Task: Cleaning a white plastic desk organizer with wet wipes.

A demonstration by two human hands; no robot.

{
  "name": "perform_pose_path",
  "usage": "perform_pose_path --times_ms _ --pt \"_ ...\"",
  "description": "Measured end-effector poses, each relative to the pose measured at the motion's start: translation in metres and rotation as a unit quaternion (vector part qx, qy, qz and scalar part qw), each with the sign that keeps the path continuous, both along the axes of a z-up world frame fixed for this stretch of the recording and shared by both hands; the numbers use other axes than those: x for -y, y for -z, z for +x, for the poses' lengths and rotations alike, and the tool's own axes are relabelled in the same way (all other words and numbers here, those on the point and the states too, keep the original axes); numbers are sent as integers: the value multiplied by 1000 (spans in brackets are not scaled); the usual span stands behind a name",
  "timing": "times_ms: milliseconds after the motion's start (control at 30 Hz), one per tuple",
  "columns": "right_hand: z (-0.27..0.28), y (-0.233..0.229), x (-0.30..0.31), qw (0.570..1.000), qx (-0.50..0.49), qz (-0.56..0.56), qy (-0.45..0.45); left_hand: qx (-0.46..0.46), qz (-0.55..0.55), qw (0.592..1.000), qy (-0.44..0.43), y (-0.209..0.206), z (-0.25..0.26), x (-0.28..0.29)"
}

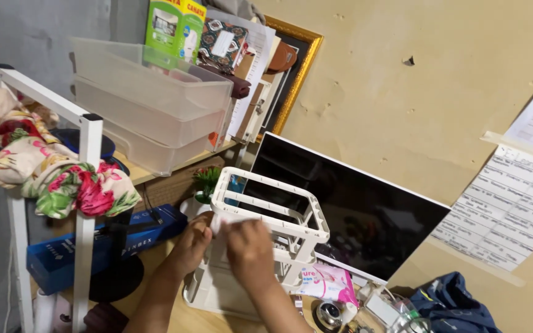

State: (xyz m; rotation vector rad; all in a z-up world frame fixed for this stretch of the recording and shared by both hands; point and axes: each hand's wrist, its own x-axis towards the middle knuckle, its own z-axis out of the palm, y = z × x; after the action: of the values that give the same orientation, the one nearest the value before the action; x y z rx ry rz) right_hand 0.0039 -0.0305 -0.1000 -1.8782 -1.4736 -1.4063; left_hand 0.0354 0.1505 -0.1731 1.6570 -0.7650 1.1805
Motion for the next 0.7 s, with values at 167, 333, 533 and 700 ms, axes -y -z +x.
perform_pose_path --times_ms 167,333,533,700 --pt "-15 -21 9 998 21 54 25 -55 29 997 -48 15 21 -8" --pt "-10 -5 11 1000 21 -3 17 -53 57 996 -48 15 19 -7" --pt "-14 -30 7 996 23 77 40 -57 -35 998 8 31 35 -12" --pt "-16 7 13 999 -11 20 34 -22 -1 1000 -12 19 24 -8"
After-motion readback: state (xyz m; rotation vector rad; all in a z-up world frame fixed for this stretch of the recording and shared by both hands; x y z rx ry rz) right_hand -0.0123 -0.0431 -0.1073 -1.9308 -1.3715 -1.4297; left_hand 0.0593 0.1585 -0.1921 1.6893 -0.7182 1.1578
